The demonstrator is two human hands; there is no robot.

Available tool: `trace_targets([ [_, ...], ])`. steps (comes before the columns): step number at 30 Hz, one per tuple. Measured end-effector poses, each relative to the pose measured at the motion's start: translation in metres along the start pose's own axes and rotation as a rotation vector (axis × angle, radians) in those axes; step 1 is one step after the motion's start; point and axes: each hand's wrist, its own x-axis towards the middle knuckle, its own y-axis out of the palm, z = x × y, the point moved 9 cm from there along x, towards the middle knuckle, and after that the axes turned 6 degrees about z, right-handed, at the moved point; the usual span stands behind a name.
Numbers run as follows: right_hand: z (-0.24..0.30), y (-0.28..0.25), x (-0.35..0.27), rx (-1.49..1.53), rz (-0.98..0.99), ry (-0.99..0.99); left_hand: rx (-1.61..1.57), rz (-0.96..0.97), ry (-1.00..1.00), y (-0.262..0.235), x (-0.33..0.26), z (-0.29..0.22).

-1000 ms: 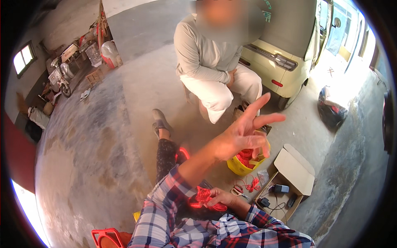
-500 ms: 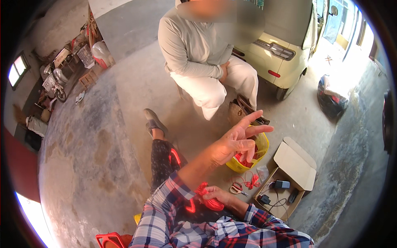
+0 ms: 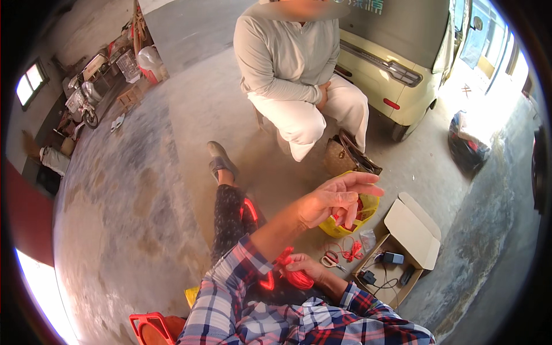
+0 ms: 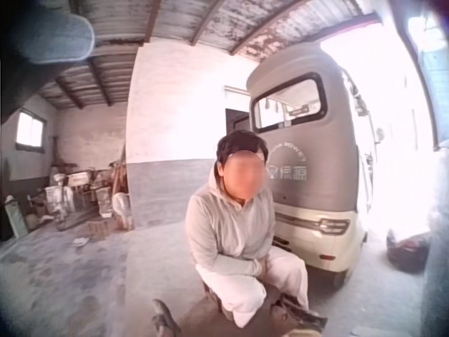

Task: Winding red wire onto a circular black plastic frame.

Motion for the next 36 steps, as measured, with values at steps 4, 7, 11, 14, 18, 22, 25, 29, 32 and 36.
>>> trace_targets([
  [4,0.002,0.002,0.000,0.005,-0.006,-0.016,-0.051,0.005,0.029,0.003,-0.006,-0.002],
  [7,0.005,0.004,-0.001,0.009,0.012,-0.011,-0.018,-0.028,0.014,0.002,-0.009,-0.002],
  [11,0.006,0.007,-0.003,0.007,-0.001,0.001,0.022,-0.039,0.007,0.003,-0.014,-0.004],
  [14,0.006,0.006,-0.002,-0.002,-0.031,-0.012,0.068,-0.046,-0.002,0.003,-0.020,-0.005],
  [18,0.004,0.004,0.000,-0.014,-0.018,0.002,0.062,-0.060,0.005,0.002,-0.031,-0.004],
  [22,-0.001,-0.007,0.004,-0.043,-0.041,0.001,0.133,-0.083,-0.007,-0.001,-0.050,-0.016],
  [25,0.003,-0.006,0.001,-0.033,-0.048,-0.007,0.104,-0.445,0.113,-0.052,-0.112,-0.061],
  [29,0.006,0.003,0.001,-0.097,-0.012,-0.006,-0.359,-1.247,0.733,-0.173,-0.294,-0.055],
  [32,0.006,-0.005,0.002,-0.052,-0.038,-0.033,-0.406,-1.553,0.657,-0.171,-0.369,-0.016],
  [36,-0.002,-0.010,0.003,-0.051,-0.086,-0.011,-0.376,-1.745,0.551,-0.155,-0.437,0.033],
])
